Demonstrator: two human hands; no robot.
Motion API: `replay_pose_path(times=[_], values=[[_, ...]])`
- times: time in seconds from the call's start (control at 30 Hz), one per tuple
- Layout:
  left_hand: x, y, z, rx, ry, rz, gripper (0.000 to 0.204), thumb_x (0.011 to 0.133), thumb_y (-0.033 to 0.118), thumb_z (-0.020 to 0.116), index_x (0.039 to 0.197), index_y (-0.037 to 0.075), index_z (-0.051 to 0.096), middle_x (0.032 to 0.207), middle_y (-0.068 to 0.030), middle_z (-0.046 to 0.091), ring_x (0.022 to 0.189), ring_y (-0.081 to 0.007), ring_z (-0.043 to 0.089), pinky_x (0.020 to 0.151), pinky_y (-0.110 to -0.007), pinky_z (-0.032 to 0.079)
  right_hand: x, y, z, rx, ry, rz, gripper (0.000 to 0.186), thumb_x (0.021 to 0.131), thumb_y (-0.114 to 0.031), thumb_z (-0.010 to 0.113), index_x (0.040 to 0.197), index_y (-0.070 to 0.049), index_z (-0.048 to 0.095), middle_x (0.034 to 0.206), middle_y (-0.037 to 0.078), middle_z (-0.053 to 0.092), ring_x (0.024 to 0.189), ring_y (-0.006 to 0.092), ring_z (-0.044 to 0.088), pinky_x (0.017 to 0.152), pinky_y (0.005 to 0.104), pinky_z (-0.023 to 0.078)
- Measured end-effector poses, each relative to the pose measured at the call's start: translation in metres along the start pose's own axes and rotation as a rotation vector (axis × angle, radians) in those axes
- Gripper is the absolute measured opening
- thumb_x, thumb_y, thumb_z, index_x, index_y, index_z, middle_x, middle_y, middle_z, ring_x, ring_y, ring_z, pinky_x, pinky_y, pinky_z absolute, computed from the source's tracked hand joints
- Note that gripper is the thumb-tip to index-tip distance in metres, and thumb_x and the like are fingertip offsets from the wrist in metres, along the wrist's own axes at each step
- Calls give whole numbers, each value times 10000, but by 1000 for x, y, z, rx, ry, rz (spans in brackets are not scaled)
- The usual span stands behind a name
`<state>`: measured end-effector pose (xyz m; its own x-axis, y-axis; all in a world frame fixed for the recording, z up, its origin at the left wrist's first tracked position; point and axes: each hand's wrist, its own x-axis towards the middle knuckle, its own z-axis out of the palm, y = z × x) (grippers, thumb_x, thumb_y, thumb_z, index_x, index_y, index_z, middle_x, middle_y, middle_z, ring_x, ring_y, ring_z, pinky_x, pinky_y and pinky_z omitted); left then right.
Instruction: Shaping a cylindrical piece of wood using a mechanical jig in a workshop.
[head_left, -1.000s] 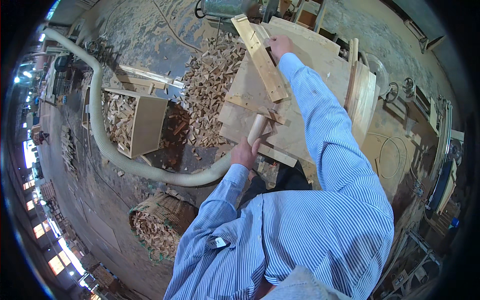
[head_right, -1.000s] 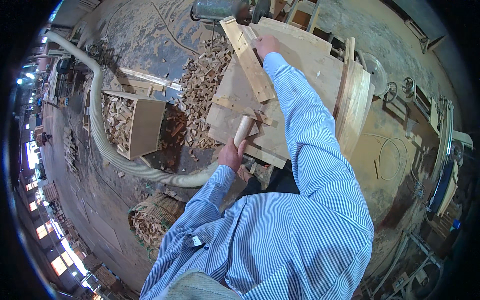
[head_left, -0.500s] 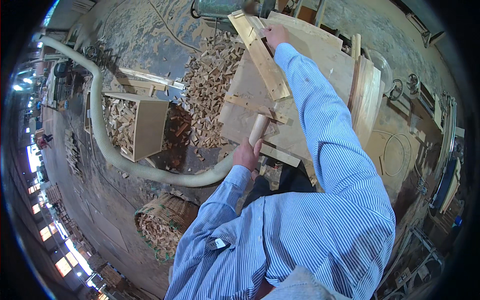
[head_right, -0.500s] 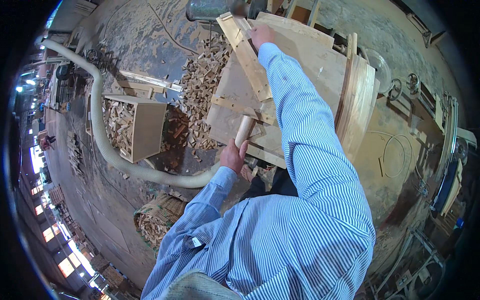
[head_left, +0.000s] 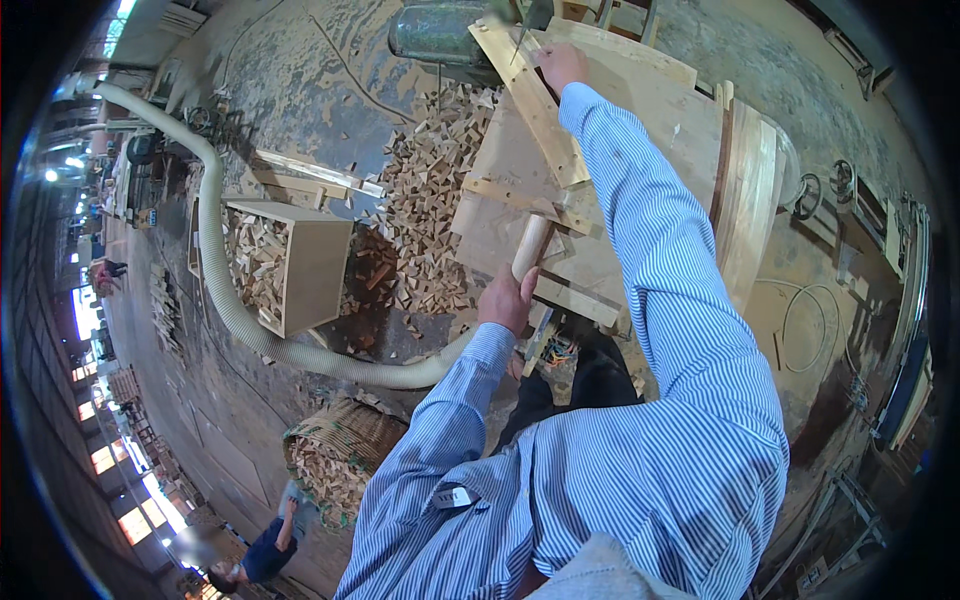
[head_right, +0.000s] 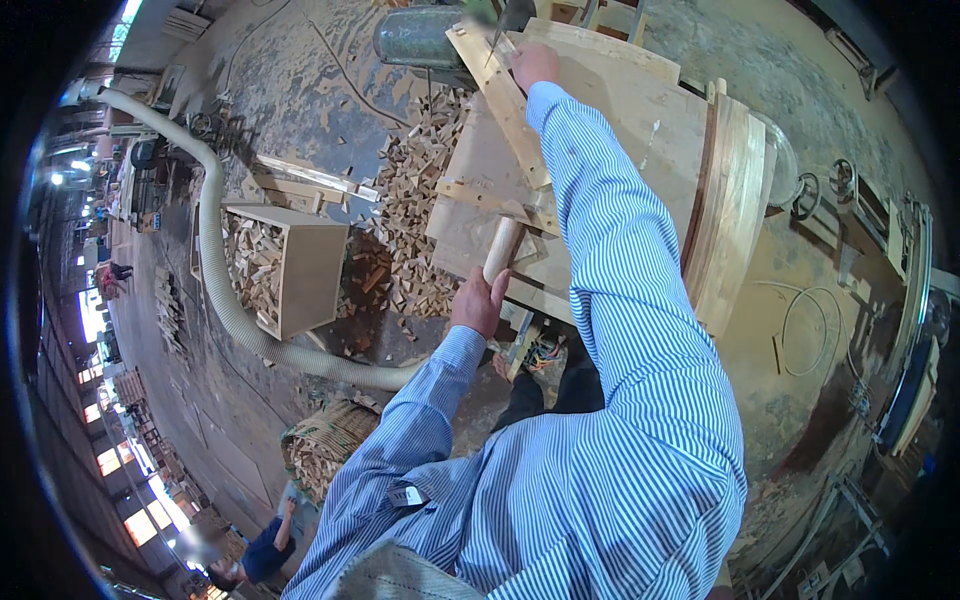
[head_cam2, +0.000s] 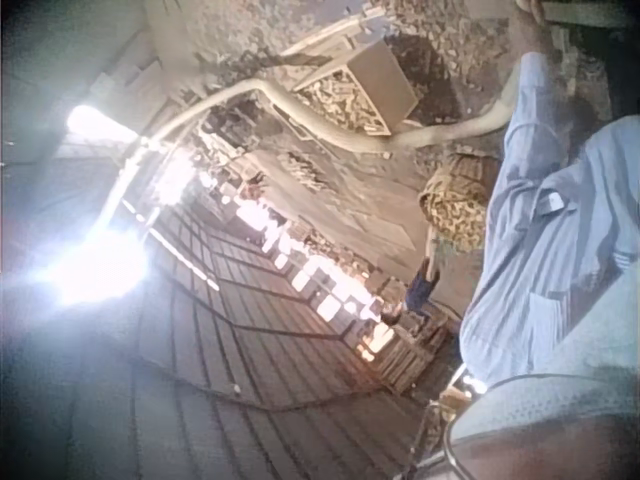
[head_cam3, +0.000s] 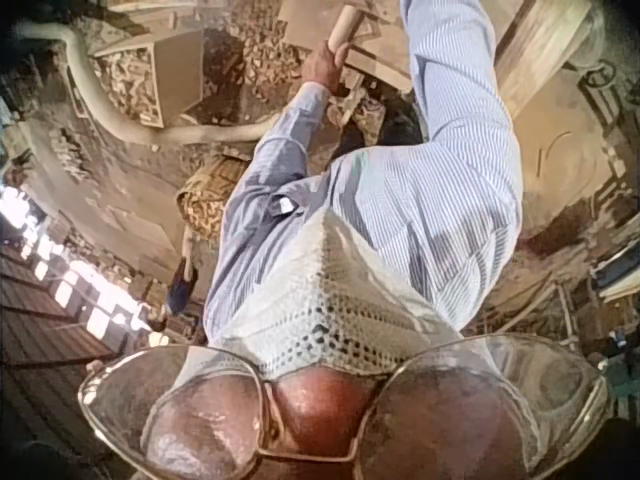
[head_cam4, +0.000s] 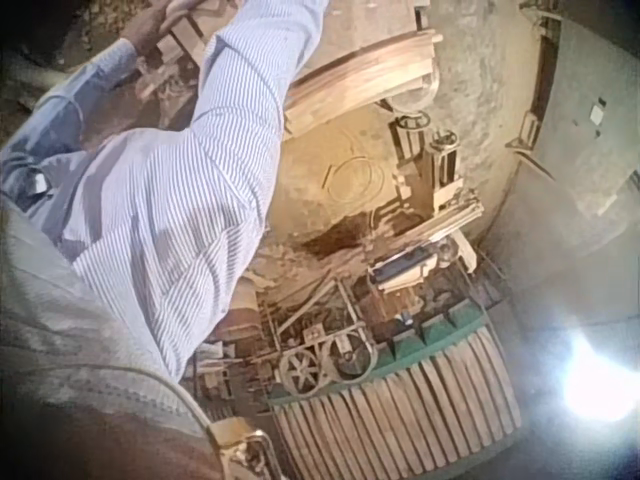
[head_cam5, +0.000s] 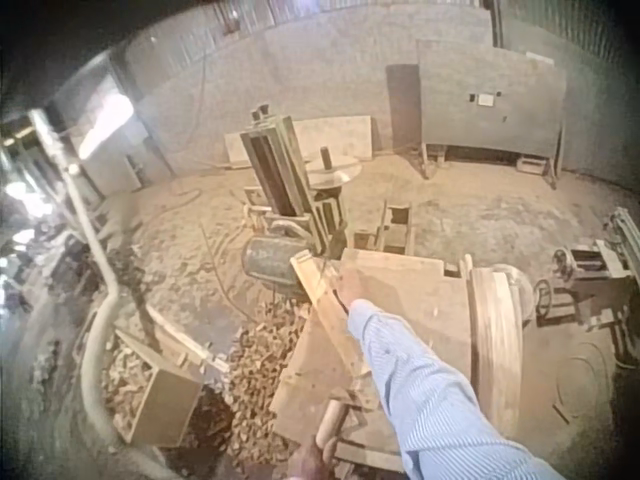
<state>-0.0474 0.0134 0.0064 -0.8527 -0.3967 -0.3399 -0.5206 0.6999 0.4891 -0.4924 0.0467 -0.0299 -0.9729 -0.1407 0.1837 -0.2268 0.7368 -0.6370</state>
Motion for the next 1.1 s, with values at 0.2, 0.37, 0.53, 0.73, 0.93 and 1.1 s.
replay_pose_path(times=[0.2,0.37,0.53,0.73,0.93,1.1], values=[[-4,-6,-1,11,30,37,571,1018,547,557,971,-22,557,793,-274,670,790,-476,674,702,-552,526,-10,7,-26,93,-58,33,333,819,-394,740,987,-115,807,997,151,765,957,355,717,891,461,552],[-23,-24,-3,36,37,22,565,1016,541,562,977,-22,572,806,-284,677,775,-480,674,696,-552,530,-36,-14,-47,-69,-79,-21,434,800,-433,776,1058,-84,798,1031,164,764,977,339,718,915,444,547],[-42,-37,-2,6,17,31,564,1012,545,567,993,-19,578,829,-289,684,796,-481,682,698,-553,534,-78,-23,-47,25,50,-111,459,876,-457,734,1035,-28,771,1104,208,733,1011,398,698,928,488,532],[-67,-60,-4,-4,2,27,576,1010,561,557,1002,-15,577,834,-292,684,804,-485,682,699,-556,538,-108,-18,-34,-34,-169,113,355,863,-428,764,939,-85,818,903,150,776,873,306,740,864,426,563],[-87,-79,-7,-4,-29,-16,568,1005,554,569,978,-13,558,817,-294,680,793,-498,675,710,-571,531,-99,-32,12,95,-177,144,321,871,-386,723,919,-81,812,960,188,754,903,371,723,891,470,549],[-91,-73,-5,-5,-40,-2,570,1011,556,559,975,-12,565,789,-284,678,773,-493,674,696,-566,532,-64,-21,34,48,-92,174,282,880,-370,730,912,-105,819,863,115,764,810,277,737,814,402,567]])
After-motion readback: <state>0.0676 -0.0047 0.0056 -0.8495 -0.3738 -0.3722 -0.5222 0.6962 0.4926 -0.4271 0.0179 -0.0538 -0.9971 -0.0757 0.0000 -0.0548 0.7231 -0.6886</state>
